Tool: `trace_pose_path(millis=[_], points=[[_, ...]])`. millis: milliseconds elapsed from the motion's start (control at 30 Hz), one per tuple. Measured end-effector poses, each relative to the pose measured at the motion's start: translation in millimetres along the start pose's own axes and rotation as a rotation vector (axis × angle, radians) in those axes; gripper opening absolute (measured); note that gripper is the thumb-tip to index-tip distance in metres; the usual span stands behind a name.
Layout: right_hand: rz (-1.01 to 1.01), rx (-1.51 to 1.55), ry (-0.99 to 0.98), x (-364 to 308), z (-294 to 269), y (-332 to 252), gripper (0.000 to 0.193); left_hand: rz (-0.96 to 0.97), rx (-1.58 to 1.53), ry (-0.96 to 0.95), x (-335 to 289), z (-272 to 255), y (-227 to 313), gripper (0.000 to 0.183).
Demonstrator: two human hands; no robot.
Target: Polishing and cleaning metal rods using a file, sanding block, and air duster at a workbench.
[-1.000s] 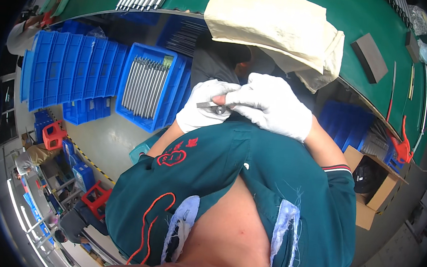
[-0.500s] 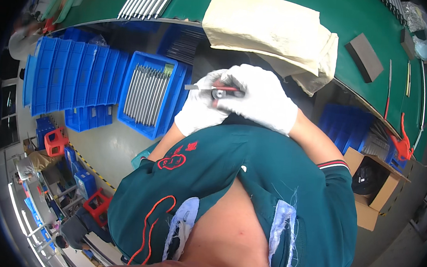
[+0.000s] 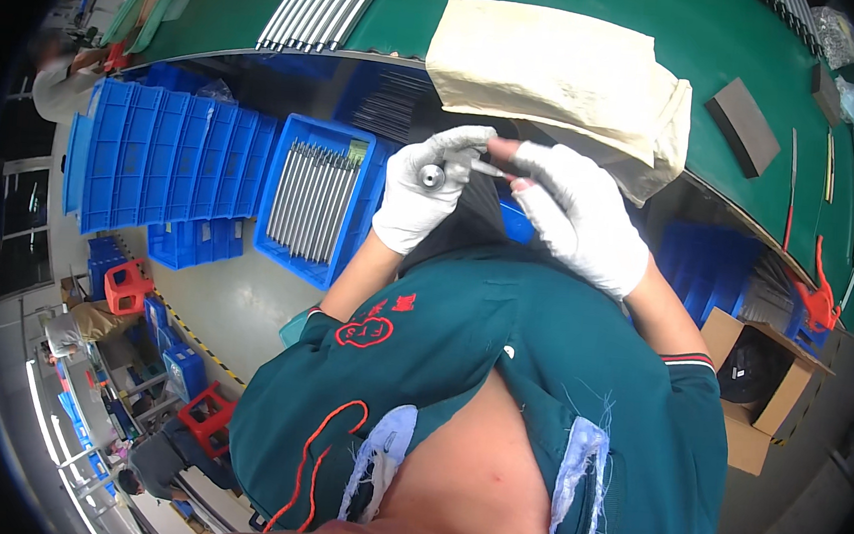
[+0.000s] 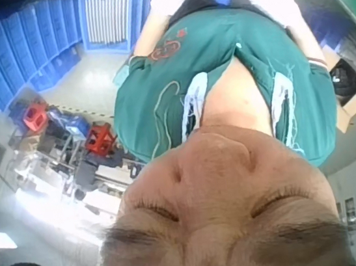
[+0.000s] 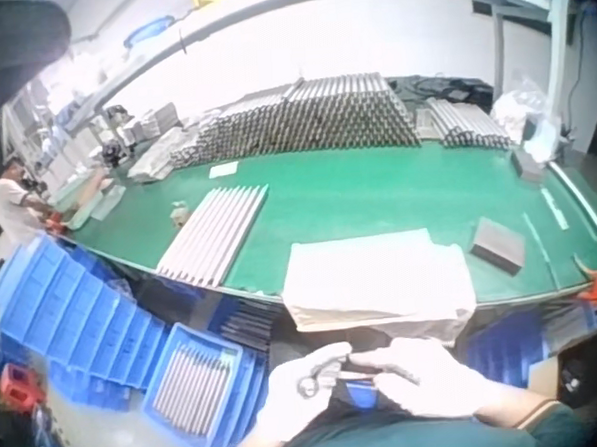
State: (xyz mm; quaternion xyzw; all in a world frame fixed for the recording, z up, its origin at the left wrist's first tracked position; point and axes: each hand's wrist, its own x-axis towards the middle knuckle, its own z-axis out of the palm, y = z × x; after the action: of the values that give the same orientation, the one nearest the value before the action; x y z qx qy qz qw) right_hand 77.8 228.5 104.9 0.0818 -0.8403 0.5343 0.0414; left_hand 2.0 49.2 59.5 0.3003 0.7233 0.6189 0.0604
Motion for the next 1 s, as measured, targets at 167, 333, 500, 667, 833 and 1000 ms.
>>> trace_pose_path(millis=[167,333,500,667,833,1000], points=[[-0.094,-0.219,-0.113,-1,2,9,0.03,0.131,0.179,0.062,-7,3,-15,0.037],[-0.157,-0.265,-0.194,8,2,6,0.03,0.09,0.142,-0.01,-10,1,-11,0.029],[-0.375,-0.371,-0.419,23,-8,2,0.031,0.015,0.405,-0.525,-4,-9,1,0.019],[-0.452,-0.374,-0.304,28,-17,2,0.042,-0.013,0.159,-0.53,4,-13,2,0.006],[-0.485,-0.349,-0.252,29,-20,5,0.045,-0.069,0.219,-0.713,11,-19,2,0.011],[-0.434,-0.405,-0.427,34,-17,6,0.045,-0.119,0.087,-0.728,16,-21,3,0.013]])
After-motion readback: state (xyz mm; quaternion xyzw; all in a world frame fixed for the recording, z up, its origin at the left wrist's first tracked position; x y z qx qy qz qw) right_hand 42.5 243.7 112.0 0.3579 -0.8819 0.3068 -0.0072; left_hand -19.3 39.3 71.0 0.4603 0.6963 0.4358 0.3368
